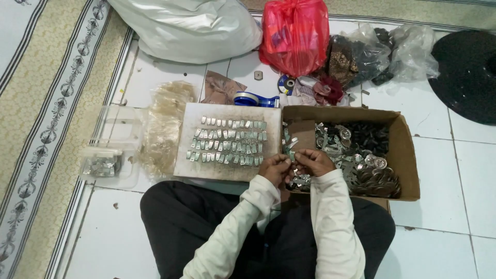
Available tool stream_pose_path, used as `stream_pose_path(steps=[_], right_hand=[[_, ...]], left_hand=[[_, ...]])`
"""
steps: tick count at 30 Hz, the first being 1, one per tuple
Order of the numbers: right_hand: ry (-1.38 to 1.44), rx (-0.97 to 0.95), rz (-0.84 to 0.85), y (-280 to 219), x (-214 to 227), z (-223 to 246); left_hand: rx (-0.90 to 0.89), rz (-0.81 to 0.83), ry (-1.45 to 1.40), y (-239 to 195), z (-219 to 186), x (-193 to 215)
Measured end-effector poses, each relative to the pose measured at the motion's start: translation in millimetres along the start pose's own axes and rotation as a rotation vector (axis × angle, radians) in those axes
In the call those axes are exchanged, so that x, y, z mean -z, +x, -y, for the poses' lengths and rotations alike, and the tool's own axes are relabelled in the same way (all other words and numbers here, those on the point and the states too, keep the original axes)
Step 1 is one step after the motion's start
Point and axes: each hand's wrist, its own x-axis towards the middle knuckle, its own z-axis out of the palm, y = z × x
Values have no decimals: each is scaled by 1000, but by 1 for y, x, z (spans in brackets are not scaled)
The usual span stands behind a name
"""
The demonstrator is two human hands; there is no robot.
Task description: A person sits on the floor and sorts small metal hardware components, placing some onto a template board and others into small plastic bags.
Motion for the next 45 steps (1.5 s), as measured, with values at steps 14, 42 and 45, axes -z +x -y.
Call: stream_pose_path(steps=[14,42,45], right_hand=[[-331,-107,-284,20,26,-29],[-586,584,-672,29,-38,-8],[-582,576,-674,26,-46,-8]], left_hand=[[-154,-251,413,-4,36,-18],[77,-1212,1165,-18,-222,298],[155,-1234,1211,11,-214,342]])
